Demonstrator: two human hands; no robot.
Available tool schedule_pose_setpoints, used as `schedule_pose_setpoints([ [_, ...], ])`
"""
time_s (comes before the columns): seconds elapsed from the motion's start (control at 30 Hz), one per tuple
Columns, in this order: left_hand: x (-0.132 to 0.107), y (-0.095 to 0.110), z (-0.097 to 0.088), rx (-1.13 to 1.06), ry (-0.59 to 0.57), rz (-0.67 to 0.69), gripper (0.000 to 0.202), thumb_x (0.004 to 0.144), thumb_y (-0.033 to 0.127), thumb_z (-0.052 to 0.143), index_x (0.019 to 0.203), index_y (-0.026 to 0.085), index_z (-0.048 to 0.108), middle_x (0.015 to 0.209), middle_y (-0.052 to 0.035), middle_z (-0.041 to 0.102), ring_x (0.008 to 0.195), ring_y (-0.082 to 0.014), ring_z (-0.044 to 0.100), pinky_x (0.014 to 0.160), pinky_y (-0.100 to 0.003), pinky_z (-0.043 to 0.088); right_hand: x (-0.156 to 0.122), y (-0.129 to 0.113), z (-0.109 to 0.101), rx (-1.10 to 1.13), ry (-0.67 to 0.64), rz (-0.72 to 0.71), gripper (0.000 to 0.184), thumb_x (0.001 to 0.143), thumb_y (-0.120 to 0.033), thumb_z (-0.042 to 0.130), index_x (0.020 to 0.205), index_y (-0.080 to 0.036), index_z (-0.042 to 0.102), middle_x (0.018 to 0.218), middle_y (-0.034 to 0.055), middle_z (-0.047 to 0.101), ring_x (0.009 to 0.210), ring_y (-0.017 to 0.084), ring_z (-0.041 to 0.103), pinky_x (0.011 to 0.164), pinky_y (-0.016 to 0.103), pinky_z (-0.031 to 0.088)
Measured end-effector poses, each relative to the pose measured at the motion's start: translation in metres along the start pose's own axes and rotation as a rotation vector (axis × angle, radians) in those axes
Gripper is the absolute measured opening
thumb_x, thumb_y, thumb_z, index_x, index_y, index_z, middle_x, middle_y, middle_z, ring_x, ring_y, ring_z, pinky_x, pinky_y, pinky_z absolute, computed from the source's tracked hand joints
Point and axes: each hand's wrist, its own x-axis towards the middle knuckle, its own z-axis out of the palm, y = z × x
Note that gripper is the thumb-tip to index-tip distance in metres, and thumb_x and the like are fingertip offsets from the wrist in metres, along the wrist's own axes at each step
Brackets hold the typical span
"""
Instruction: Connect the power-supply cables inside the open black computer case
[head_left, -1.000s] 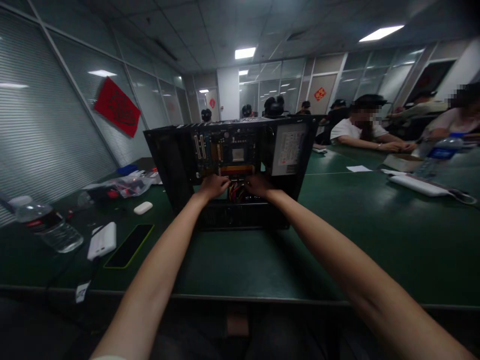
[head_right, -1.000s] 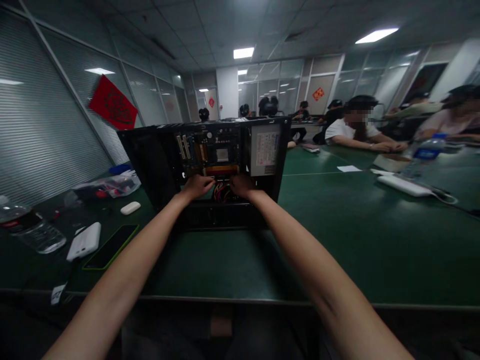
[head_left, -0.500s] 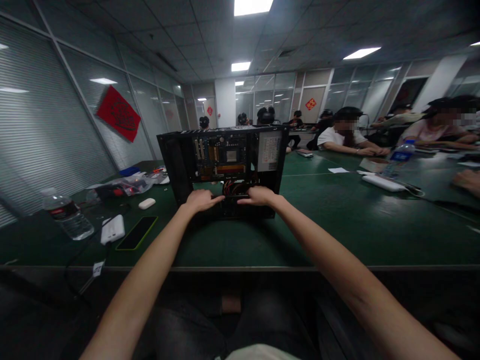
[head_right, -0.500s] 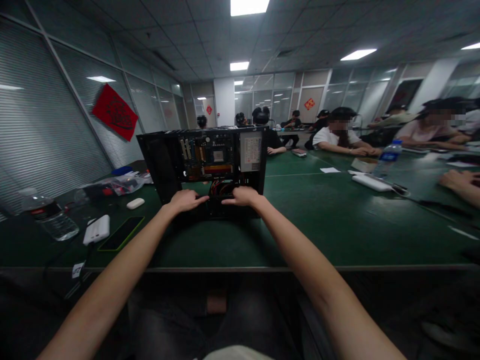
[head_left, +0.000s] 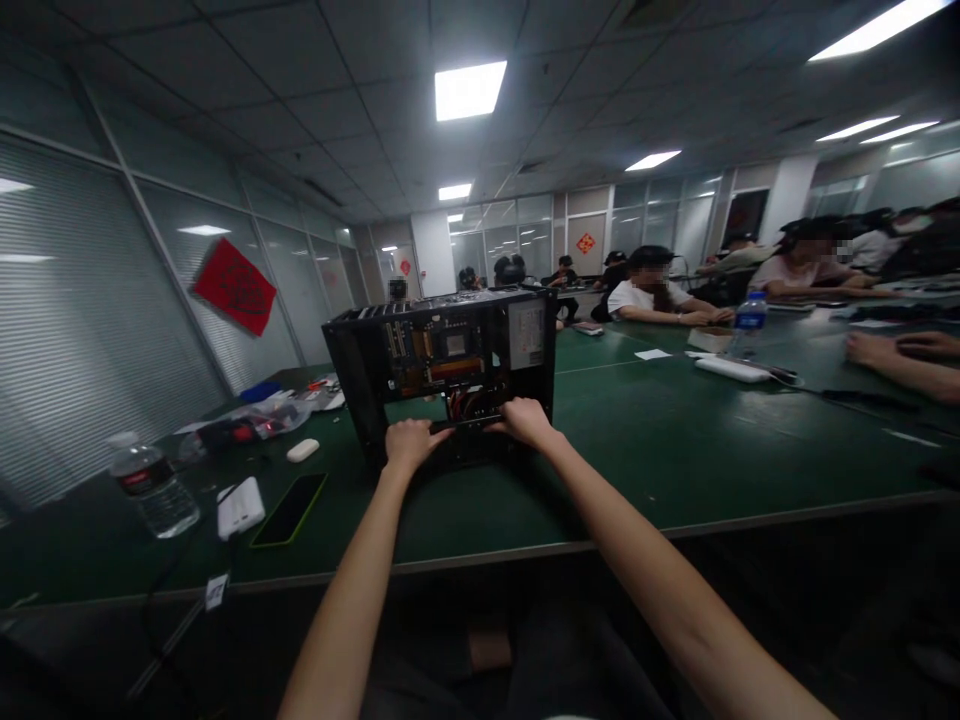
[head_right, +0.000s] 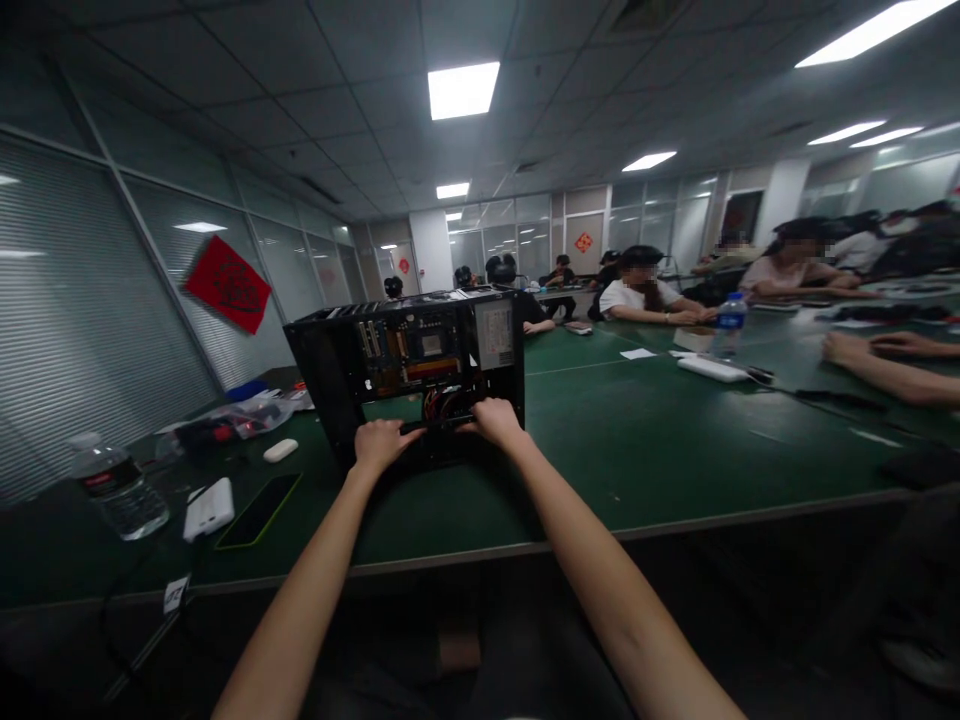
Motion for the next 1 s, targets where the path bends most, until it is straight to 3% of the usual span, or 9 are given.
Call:
schedule_pose_setpoints([
  [0.27, -0.011, 0.006, -0.006, -0.02, 0.006, -0.008, 0.076, 0.087, 0.08, 0.036, 0.105, 0.018, 0.076, 0.093, -0.0178, 0.075, 0.09, -0.0352, 0.07, 0.07, -0.036, 0.048, -0.012, -0.004, -0.003, -0.008, -0.003, 0.052, 0.077, 0.086, -0.08, 0.039, 0.099, -0.013, 0.076, 0.098, 0.0202, 0.074, 0.093, 0.032, 0.071, 0.074, 0.034, 0.049],
  [0.57, -0.016, 0.005, 0.0, -0.023, 0.059, 0.01, 0.073, 0.089, 0.077, 0.038, 0.107, 0.018, 0.076, 0.095, -0.0198, 0.074, 0.092, -0.0377, 0.069, 0.073, -0.04, 0.049, -0.018, -0.008, 0.0, -0.016, 0.032, 0.085, 0.079, 0.085, -0.082, 0.037, 0.098, -0.016, 0.077, 0.094, 0.0197, 0.075, 0.093, 0.032, 0.072, 0.073, 0.033, 0.049],
  [1.0, 0.009, 0.001, -0.001, 0.029, 0.014, 0.006, 0.075, 0.086, 0.082, 0.034, 0.099, 0.021, 0.076, 0.089, -0.0169, 0.074, 0.085, -0.035, 0.07, 0.066, -0.036, 0.047, 0.01, 0.006, 0.001, -0.022, 0.025, -0.01, 0.078, 0.087, -0.081, 0.035, 0.094, -0.015, 0.077, 0.093, 0.0194, 0.075, 0.091, 0.03, 0.072, 0.075, 0.032, 0.047],
])
